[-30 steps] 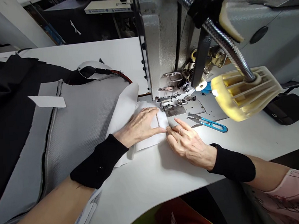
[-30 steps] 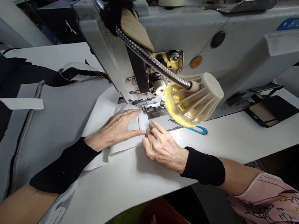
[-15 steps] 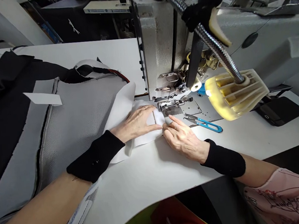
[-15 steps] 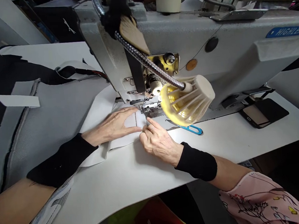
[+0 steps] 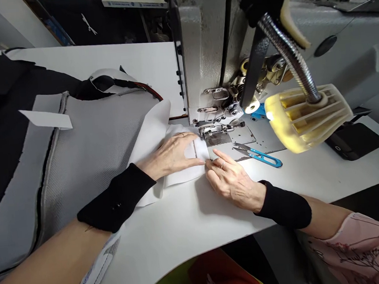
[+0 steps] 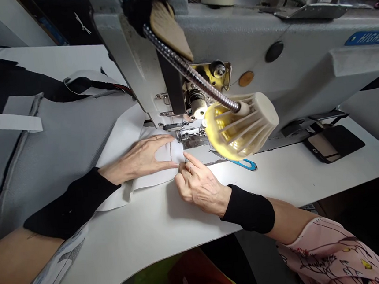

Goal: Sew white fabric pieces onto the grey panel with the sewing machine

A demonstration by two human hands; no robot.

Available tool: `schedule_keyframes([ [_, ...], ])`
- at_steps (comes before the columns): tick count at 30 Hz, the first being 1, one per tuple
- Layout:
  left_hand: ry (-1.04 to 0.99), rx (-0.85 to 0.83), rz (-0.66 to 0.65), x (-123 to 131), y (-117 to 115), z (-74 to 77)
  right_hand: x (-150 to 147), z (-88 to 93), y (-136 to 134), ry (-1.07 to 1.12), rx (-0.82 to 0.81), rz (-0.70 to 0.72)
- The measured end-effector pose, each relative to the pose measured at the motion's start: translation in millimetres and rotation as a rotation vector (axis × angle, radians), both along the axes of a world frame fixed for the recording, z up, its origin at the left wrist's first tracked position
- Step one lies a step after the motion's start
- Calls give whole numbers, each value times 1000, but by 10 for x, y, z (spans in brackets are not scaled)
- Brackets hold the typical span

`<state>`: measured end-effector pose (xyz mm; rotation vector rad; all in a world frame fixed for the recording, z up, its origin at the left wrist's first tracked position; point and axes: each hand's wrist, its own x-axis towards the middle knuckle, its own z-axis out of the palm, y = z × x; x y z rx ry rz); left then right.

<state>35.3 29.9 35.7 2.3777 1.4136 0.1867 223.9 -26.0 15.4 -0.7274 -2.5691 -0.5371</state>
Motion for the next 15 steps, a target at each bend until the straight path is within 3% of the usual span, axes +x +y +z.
schedule_keyframes([
  [15, 3, 91, -36, -18, 196, -38, -42, -55, 99, 17, -64, -38],
])
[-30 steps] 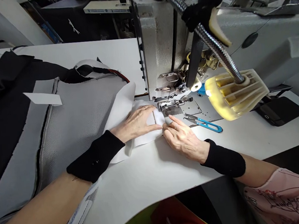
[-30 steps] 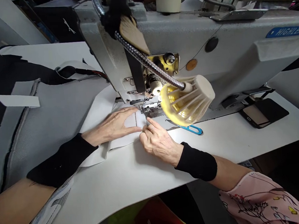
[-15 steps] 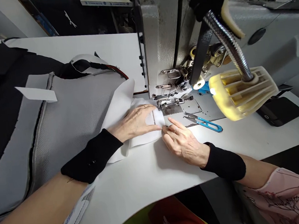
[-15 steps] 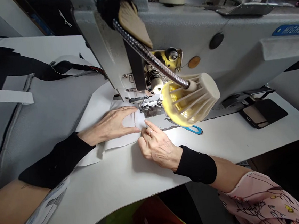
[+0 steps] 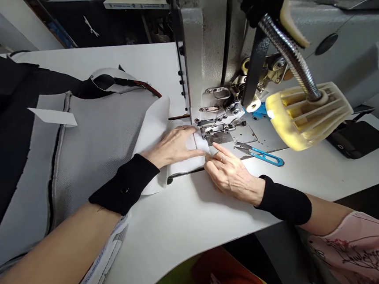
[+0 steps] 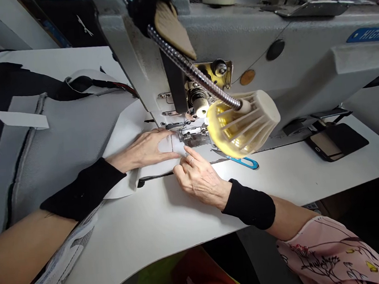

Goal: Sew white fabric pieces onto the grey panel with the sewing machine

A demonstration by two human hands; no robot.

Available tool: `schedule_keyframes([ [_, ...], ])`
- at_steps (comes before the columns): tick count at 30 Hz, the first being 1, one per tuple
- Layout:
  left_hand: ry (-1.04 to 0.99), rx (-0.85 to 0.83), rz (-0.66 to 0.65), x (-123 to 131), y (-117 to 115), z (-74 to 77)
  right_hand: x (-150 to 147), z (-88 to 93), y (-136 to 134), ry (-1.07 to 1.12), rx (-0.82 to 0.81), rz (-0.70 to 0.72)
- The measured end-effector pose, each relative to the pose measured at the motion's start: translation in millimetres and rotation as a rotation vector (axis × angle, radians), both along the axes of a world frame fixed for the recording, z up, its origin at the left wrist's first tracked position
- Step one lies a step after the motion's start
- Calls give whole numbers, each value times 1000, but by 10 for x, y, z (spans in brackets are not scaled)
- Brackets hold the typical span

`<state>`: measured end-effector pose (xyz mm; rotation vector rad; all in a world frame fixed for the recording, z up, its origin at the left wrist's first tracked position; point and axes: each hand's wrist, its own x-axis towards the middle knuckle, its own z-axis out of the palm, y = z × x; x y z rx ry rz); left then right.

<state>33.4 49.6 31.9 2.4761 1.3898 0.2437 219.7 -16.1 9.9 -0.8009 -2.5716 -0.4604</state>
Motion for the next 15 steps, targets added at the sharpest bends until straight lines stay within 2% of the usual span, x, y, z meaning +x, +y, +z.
schedule_keyframes([
  [6, 9, 34, -1, -31, 110, -24, -33, -7, 66, -10, -32, 1],
  [11, -58, 48, -55, -50, 190, -43, -60, -17, 130, -32, -58, -12],
  [15, -117, 58, -21, -59, 249, -71, -69, -29, 179, -19, -59, -23],
])
